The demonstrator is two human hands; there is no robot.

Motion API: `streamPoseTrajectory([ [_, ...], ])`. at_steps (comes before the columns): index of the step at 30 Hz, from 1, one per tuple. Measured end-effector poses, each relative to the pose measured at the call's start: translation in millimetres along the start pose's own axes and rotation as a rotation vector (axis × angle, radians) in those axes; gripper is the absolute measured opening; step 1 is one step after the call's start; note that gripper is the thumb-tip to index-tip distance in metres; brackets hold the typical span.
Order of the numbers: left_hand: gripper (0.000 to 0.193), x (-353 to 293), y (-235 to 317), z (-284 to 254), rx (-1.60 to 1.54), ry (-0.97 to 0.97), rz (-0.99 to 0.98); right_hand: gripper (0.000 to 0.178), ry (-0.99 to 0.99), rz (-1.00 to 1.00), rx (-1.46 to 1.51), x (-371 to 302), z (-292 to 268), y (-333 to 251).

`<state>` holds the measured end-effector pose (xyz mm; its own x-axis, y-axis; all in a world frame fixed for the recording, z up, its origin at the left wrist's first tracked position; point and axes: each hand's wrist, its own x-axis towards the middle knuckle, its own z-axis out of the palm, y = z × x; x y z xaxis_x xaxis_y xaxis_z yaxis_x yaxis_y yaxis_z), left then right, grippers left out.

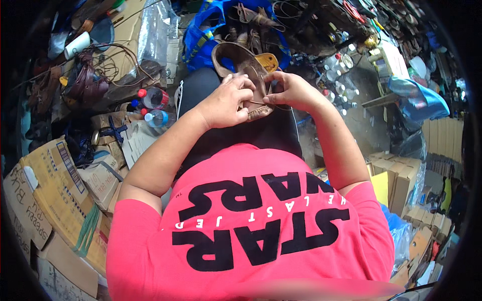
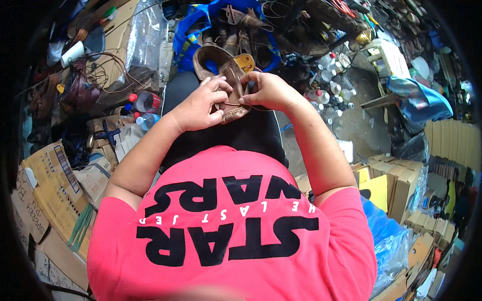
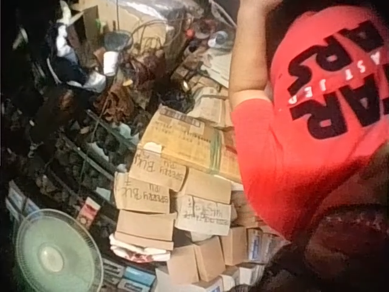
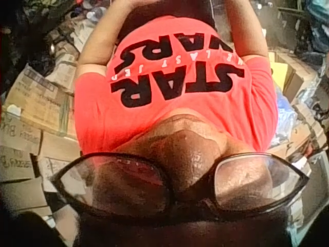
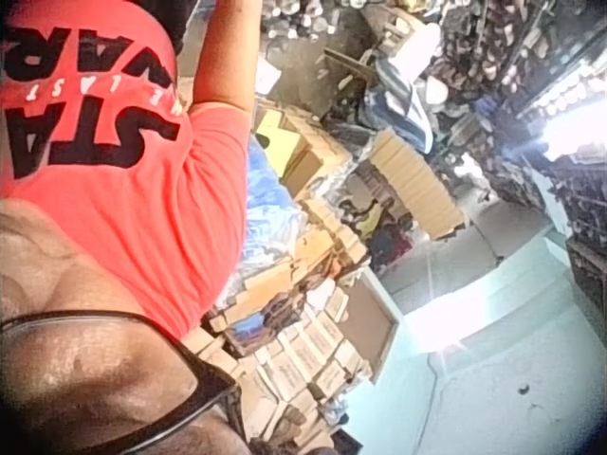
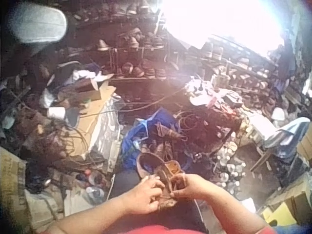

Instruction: Stitching the upper seam of a leather moccasin-style shoe by hand using a needle and thread.

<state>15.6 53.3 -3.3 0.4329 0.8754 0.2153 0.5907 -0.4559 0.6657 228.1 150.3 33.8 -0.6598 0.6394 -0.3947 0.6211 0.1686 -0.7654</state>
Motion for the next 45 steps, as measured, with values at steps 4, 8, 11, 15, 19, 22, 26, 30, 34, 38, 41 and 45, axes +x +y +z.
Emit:
streamPoseTrajectory([
  [4,0.013,-12,-3,-14,-0.170,-0.069,-0.044,0.029,-0.241,0.019,-0.161,16,-4,-31],
  [8,0.009,-24,2,-10,-0.165,0.030,-0.013,0.040,-0.243,0.054,-0.575,19,3,-54],
  [11,0.008,-29,4,-23,-0.300,0.285,-0.103,0.039,-0.104,-0.158,-0.624,19,-14,-31],
  [15,0.008,-34,20,-57,-0.783,0.497,-0.139,0.025,-0.259,-0.034,0.208,-1,-50,-40],
  [19,0.009,-20,37,-66,-1.164,0.593,-0.152,0.020,-0.448,0.108,0.636,-5,-45,-19],
  [22,0.028,20,59,-72,-1.304,0.648,0.001,0.030,-0.617,0.035,0.827,-8,-12,7],
  [26,0.045,45,92,-84,-1.168,0.888,0.015,0.087,-0.781,0.076,0.940,-25,13,-21],
  [30,0.041,41,108,-97,-1.172,0.822,0.145,0.077,-0.604,0.039,1.161,-40,18,-22],
  [34,0.036,0,104,-148,-1.214,0.679,0.310,0.034,-0.362,-0.058,0.817,-55,-28,-23],
  [38,0.035,-62,56,-190,-1.293,0.788,0.142,0.025,-0.116,-0.143,0.152,-47,-27,-1],
  [41,0.032,-101,-27,-174,-0.926,0.988,-0.362,0.024,0.074,-0.250,-0.355,-26,-3,21],
  [45,0.076,-128,-73,-137,0.722,0.346,-0.992,0.025,0.199,-0.308,-0.428,-20,15,19],
])
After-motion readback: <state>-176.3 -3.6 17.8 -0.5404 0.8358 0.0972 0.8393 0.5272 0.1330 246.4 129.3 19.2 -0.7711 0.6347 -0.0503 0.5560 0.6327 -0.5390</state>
